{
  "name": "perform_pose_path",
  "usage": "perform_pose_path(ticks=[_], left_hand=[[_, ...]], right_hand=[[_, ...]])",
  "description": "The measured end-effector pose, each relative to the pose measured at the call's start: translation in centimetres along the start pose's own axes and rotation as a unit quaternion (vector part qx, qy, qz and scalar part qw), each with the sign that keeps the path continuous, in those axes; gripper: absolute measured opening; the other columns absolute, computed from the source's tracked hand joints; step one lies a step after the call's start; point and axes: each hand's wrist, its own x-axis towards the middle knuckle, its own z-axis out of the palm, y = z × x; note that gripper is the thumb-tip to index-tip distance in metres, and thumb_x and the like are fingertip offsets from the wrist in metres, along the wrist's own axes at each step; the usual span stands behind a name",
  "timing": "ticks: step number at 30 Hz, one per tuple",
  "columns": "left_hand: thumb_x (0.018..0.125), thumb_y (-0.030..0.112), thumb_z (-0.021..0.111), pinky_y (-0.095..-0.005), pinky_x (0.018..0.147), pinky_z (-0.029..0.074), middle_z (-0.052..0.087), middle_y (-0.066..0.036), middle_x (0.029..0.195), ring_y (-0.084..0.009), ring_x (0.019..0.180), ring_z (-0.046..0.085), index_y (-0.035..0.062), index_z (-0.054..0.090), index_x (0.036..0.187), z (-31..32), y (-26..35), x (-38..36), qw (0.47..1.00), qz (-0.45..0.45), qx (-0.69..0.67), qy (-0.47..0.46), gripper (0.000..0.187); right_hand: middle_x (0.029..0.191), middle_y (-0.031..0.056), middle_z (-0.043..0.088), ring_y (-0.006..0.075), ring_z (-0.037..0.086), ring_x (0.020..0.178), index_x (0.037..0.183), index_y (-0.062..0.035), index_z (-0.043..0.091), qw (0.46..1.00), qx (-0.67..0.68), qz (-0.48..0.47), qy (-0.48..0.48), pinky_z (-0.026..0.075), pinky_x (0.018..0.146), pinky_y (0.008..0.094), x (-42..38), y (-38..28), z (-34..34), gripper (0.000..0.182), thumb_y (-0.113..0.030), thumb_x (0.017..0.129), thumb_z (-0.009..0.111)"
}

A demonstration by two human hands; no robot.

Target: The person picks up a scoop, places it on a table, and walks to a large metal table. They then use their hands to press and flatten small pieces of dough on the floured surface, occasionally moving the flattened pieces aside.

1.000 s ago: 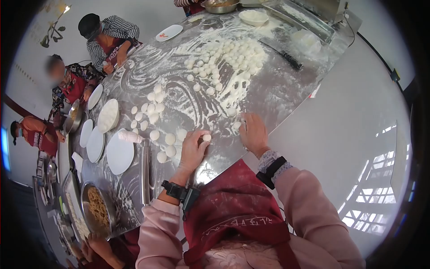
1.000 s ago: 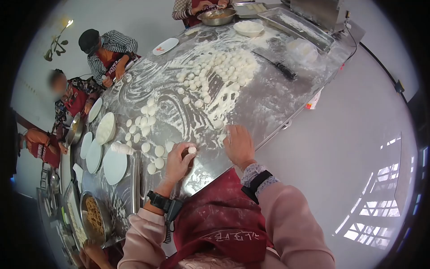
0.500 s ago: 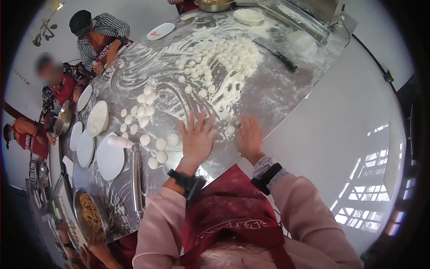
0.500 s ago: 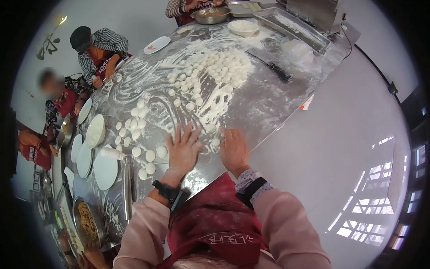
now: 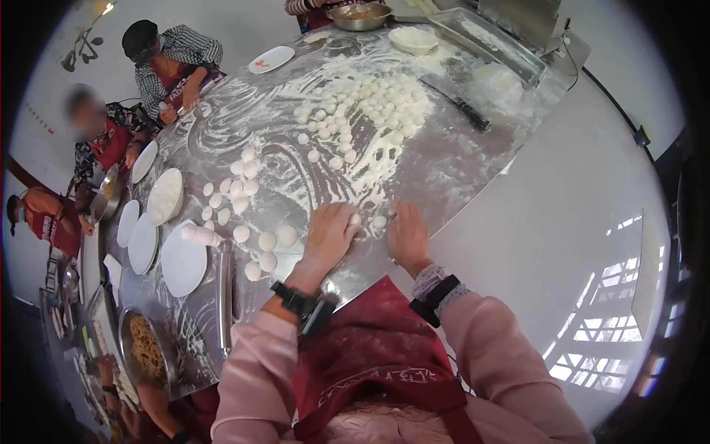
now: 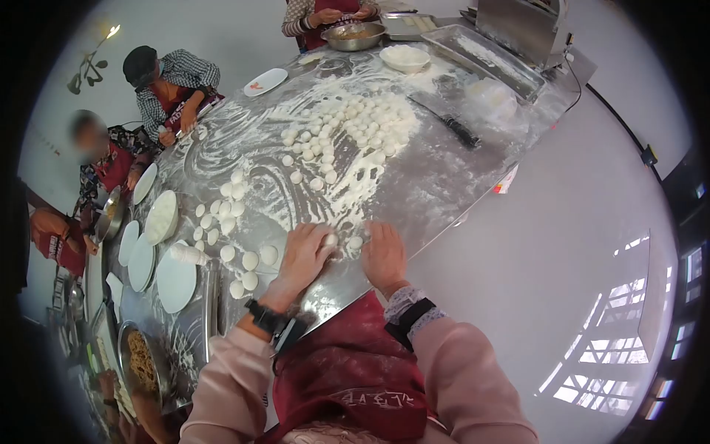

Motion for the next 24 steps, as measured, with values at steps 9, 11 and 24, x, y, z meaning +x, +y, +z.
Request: perform_pose_path(ticks=[9, 11, 24], left_hand=[[0.088, 0.036, 0.063, -0.0567, 0.111, 0.017, 0.039, -0.009, 0.149, -0.0323, 0.138, 0.033, 0.0157, 0.050, 0.137, -5.6, 5.7, -1.0, 0.986, -0.014, 0.149, 0.070, 0.055], [0.090, 0.038, 0.060, -0.0578, 0.114, 0.013, 0.031, -0.009, 0.156, -0.0325, 0.144, 0.026, 0.0174, 0.043, 0.146, -3.4, 5.5, -0.2, 0.981, -0.016, 0.171, 0.089, 0.062], [0.092, 0.032, 0.059, -0.0611, 0.115, 0.014, 0.034, -0.006, 0.156, -0.0313, 0.146, 0.024, 0.0266, 0.045, 0.146, -4.3, -7.1, -5.9, 0.956, 0.085, 0.236, -0.149, 0.056]], right_hand=[[0.107, 0.0152, 0.060, 0.0354, 0.055, 0.106, 0.114, -0.0044, 0.059, 1.000, -0.013, 0.011, -0.014, 0.045, 0.091, 0.0458, 0.2, -0.2, 0.0, 0.036, -0.005, 0.079, 0.055], [0.106, 0.0156, 0.061, 0.0360, 0.055, 0.105, 0.114, -0.0042, 0.059, 1.000, -0.021, 0.008, -0.012, 0.045, 0.091, 0.0464, 0.1, 0.5, 0.7, 0.036, -0.005, 0.079, 0.055], [0.098, 0.0171, 0.060, 0.0374, 0.056, 0.096, 0.108, -0.0006, 0.059, 1.000, -0.020, -0.014, -0.007, 0.045, 0.085, 0.0474, 0.4, -0.3, -0.2, 0.032, -0.001, 0.076, 0.052]])
